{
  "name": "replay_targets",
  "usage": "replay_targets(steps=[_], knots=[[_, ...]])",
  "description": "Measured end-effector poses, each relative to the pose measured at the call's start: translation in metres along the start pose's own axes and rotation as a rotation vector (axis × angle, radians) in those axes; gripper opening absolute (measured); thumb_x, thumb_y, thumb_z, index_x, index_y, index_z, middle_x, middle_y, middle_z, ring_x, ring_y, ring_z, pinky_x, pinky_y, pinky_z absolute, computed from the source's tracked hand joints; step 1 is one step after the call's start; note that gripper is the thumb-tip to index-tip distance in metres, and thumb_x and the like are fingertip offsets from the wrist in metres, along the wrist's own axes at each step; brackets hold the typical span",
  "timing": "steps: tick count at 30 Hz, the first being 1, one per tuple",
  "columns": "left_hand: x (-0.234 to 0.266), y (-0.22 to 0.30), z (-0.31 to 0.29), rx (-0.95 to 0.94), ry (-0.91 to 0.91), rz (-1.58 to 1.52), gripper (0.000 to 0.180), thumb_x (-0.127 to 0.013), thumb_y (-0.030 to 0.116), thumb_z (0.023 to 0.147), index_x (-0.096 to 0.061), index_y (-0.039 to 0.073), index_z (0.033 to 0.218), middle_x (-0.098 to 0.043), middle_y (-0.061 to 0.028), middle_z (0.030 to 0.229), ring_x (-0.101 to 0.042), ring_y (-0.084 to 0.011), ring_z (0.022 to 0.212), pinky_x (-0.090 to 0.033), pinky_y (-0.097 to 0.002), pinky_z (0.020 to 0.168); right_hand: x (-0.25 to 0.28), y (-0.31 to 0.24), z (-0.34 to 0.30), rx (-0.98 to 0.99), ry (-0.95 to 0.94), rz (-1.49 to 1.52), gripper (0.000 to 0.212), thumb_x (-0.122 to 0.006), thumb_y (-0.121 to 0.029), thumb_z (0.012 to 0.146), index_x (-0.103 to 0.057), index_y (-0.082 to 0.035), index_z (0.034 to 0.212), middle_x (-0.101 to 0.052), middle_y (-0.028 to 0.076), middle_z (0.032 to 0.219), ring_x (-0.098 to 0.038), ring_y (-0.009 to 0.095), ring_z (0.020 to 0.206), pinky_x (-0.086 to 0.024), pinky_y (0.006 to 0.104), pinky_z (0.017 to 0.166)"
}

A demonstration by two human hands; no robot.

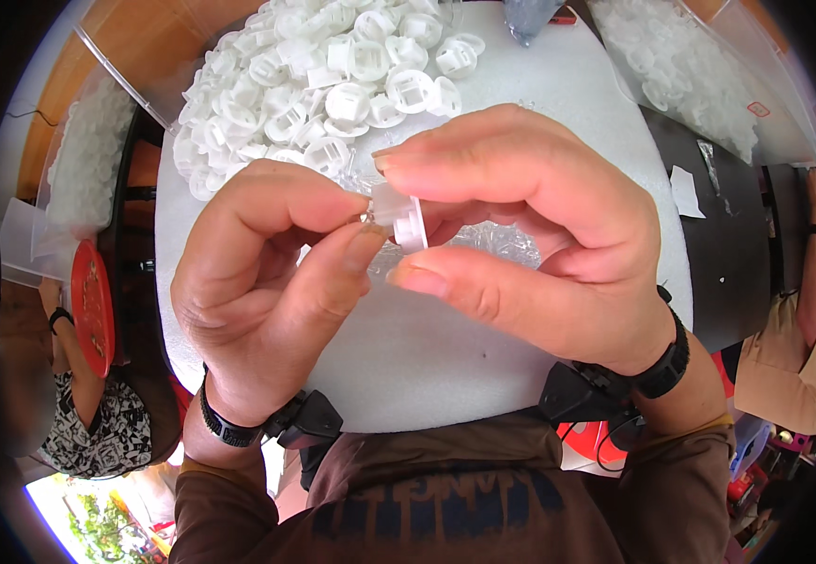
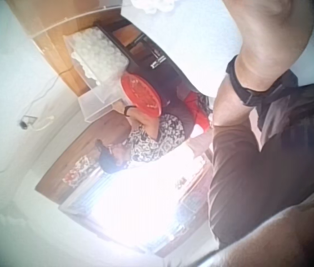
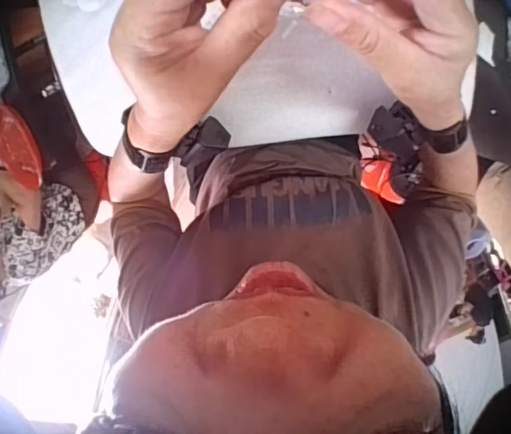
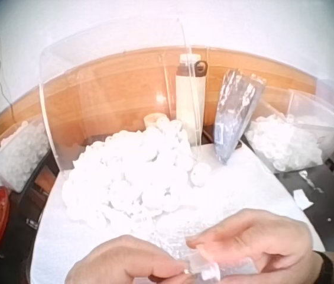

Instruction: Assembling small white plastic components by inserting transparent pins into housings.

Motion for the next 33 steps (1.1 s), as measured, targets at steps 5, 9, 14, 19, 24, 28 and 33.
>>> replay_targets(steps=[5, 9, 14, 19, 24, 28, 33], knots=[[-0.001, 0.007, 0.001, 0.375, 0.036, -0.15, 0.019, -0.062, -0.005, 0.076, -0.054, -0.002, 0.093, -0.056, -0.0051, 0.082, -0.053, -0.0082, 0.064, -0.044, -0.0193, 0.058, 0.002, 0.001, 0.002, -0.013, 0.035, 0.065, 0.041, -0.064, -0.001, 0.075, -0.052, -0.001, 0.115, -0.049, 0.019, 0.115, -0.05, 0.025, 0.108, -0.042, 0.0335, 0.089], [-0.001, 0.003, -0.001, 0.355, 0.025, -0.175, 0.015, -0.06, -0.004, 0.078, -0.055, -0.002, 0.092, -0.057, -0.0046, 0.08, -0.053, -0.0073, 0.063, -0.044, -0.0187, 0.056, 0.002, 0.001, 0.001, 0.019, 0.049, 0.035, 0.041, -0.063, 0.001, 0.075, -0.052, 0.001, 0.114, -0.05, 0.019, 0.115, -0.051, 0.025, 0.106, -0.042, 0.0333, 0.089], [-0.004, -0.001, -0.001, 0.271, 0.008, -0.092, 0.011, -0.058, -0.002, 0.081, -0.055, -0.001, 0.091, -0.057, -0.0039, 0.08, -0.053, -0.0063, 0.062, -0.043, -0.0181, 0.054, 0.003, 0.002, 0.001, 0.019, 0.025, -0.051, 0.04, -0.064, 0.002, 0.074, -0.054, 0.002, 0.113, -0.05, 0.018, 0.115, -0.051, 0.023, 0.106, -0.042, 0.031, 0.087], [-0.007, 0.001, -0.002, 0.518, 0.074, -0.372, 0.01, -0.061, -0.003, 0.08, -0.057, -0.001, 0.089, -0.055, -0.0017, 0.082, -0.052, -0.0061, 0.073, -0.044, -0.019, 0.065, 0.006, -0.002, 0.001, 0.024, 0.005, -0.164, 0.048, -0.068, 0.002, 0.07, -0.052, 0.002, 0.116, -0.054, 0.016, 0.112, -0.054, 0.019, 0.099, -0.044, 0.0283, 0.082], [-0.01, -0.002, -0.002, 0.518, 0.005, -0.334, 0.012, -0.06, -0.002, 0.081, -0.057, -0.001, 0.093, -0.054, -0.0021, 0.086, -0.053, -0.0065, 0.077, -0.044, -0.0191, 0.068, 0.004, -0.005, -0.001, 0.021, 0.151, -0.151, 0.062, -0.072, 0.0, 0.068, -0.044, 0.002, 0.123, -0.058, 0.014, 0.111, -0.055, 0.014, 0.091, -0.043, 0.0261, 0.076], [-0.01, -0.004, -0.001, 0.477, -0.033, -0.278, 0.014, -0.061, -0.002, 0.08, -0.058, 0.0, 0.094, -0.054, -0.0023, 0.088, -0.052, -0.0066, 0.076, -0.044, -0.0201, 0.068, 0.007, -0.013, 0.002, 0.09, 0.125, -0.289, 0.063, -0.072, 0.0, 0.067, -0.044, 0.002, 0.123, -0.06, 0.011, 0.109, -0.055, 0.011, 0.089, -0.041, 0.0242, 0.073], [-0.01, -0.004, 0.002, 0.515, 0.006, -0.255, 0.014, -0.061, -0.001, 0.08, -0.058, 0.0, 0.093, -0.055, -0.0014, 0.085, -0.051, -0.0053, 0.073, -0.043, -0.0194, 0.066, 0.009, -0.015, 0.001, 0.067, 0.166, -0.324, 0.06, -0.072, 0.0, 0.067, -0.046, 0.002, 0.121, -0.06, 0.011, 0.109, -0.054, 0.011, 0.088, -0.04, 0.0233, 0.074]])
Point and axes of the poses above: each hand's wrist, its own z-axis towards the middle knuckle, its own x-axis out of the back of the hand, y = z × x, the point moved 3 cm from there along z, towards the middle knuckle
